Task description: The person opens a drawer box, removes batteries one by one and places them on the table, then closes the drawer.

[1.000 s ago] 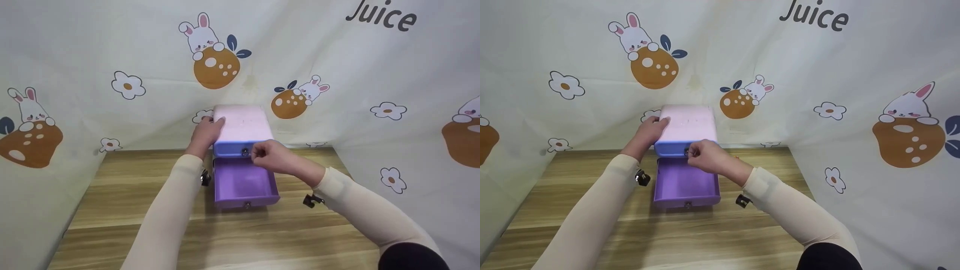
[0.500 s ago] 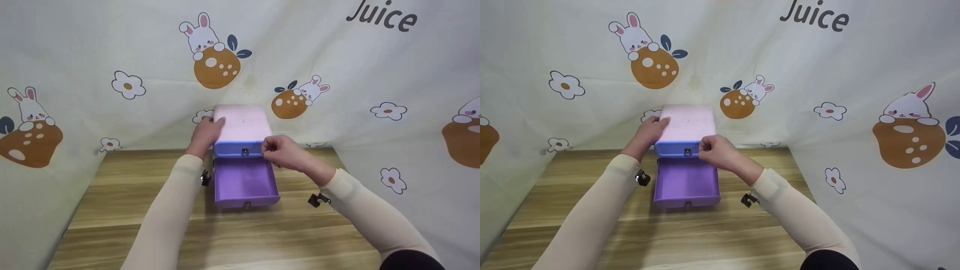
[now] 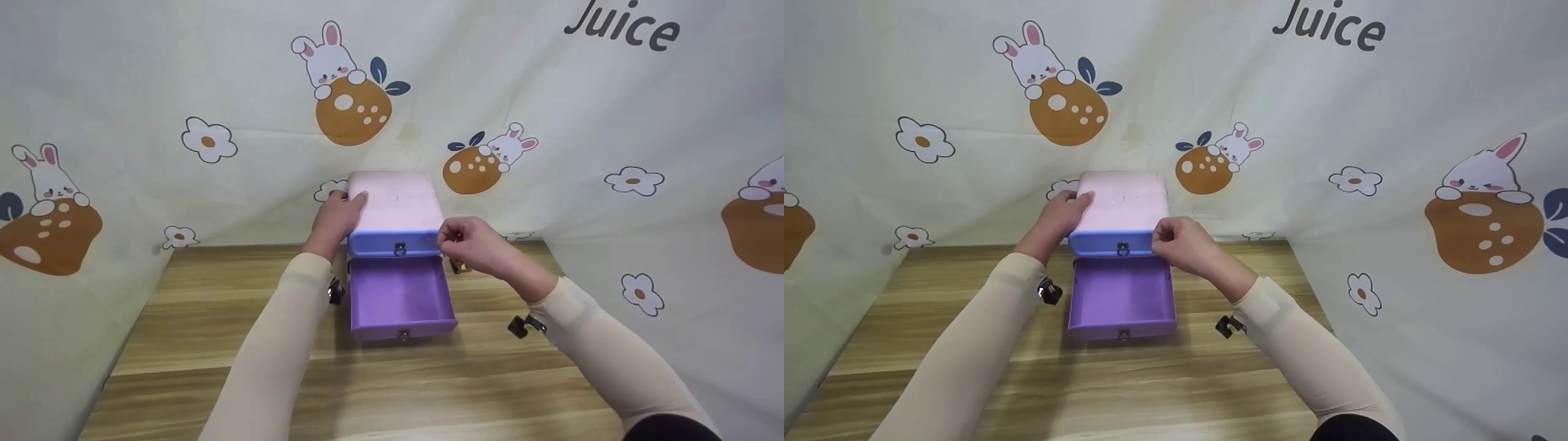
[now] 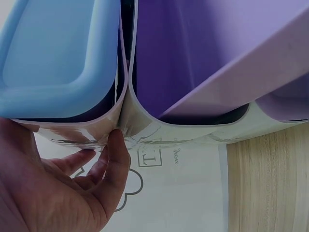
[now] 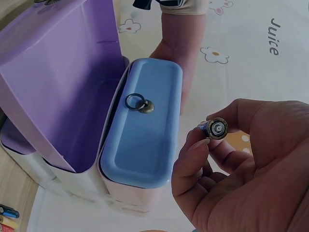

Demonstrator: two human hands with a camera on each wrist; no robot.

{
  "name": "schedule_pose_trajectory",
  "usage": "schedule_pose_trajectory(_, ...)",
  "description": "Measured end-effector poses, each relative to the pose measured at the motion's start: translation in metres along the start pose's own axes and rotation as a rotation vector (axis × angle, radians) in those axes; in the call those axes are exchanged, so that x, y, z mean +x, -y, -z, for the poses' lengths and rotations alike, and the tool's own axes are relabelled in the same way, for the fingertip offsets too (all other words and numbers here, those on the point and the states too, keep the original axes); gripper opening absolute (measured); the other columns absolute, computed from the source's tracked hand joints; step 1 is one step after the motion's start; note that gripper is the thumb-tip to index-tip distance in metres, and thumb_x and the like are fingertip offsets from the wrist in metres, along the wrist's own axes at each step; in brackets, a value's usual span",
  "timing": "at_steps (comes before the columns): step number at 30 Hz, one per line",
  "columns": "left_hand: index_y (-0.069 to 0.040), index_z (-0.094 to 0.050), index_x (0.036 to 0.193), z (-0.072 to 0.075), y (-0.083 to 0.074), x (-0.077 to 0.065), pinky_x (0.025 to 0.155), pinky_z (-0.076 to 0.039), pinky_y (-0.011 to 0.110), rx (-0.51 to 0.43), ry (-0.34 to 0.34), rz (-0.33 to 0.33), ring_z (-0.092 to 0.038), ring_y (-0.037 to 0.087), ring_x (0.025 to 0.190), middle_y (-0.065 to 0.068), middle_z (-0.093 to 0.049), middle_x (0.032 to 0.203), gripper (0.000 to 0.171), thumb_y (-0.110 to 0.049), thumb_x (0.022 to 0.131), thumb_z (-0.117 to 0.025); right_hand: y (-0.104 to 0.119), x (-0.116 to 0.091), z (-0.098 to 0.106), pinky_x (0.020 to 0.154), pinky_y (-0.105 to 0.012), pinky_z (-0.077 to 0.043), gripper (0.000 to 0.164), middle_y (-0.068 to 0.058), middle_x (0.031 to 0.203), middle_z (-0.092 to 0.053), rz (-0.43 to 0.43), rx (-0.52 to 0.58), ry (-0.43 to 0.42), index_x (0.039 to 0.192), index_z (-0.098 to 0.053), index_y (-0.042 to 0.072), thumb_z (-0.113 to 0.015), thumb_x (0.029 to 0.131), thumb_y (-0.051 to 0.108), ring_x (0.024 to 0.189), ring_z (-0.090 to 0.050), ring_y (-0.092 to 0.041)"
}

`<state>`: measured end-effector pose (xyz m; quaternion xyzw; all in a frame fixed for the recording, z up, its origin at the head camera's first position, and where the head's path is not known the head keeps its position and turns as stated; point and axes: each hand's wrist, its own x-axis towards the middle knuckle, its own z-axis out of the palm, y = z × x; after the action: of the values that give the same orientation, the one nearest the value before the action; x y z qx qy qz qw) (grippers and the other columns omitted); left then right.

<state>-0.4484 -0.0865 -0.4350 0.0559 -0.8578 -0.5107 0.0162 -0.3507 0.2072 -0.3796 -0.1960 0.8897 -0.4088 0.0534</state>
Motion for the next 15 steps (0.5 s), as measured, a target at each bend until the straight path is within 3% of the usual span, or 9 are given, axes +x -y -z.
schedule_pose_trajectory(8, -0.004, -0.049, 0.161, 0.0, 0.0019, 0.0015, 0.122, -0.041, 0.054, 0.002, 0.004, 0.005, -0.05, 0.04, 0.149, 0.021, -0.054, 0.162, 0.08, -0.064, 0.108, -0.054, -0.0042, -0.0004, 0.0047, 0.054, -0.023, -0.045, 0.01, 0.0, 0.078, -0.06, 0.006, 0.046, -0.015, 0.1, -0.071, -0.003, -0.063, 0.098, 0.003, 0.061, -0.053, -0.013)
schedule_pose_trajectory(15, -0.003, -0.049, 0.161, 0.0003, 0.0011, 0.0022, 0.122, -0.041, 0.054, 0.004, 0.002, 0.003, -0.051, 0.04, 0.148, 0.021, -0.054, 0.162, 0.08, -0.063, 0.108, -0.054, -0.01, 0.0014, 0.0099, 0.055, -0.025, -0.049, 0.013, -0.004, 0.081, -0.061, -0.036, 0.04, -0.034, 0.106, -0.071, -0.003, -0.064, 0.1, 0.007, 0.065, -0.057, -0.018)
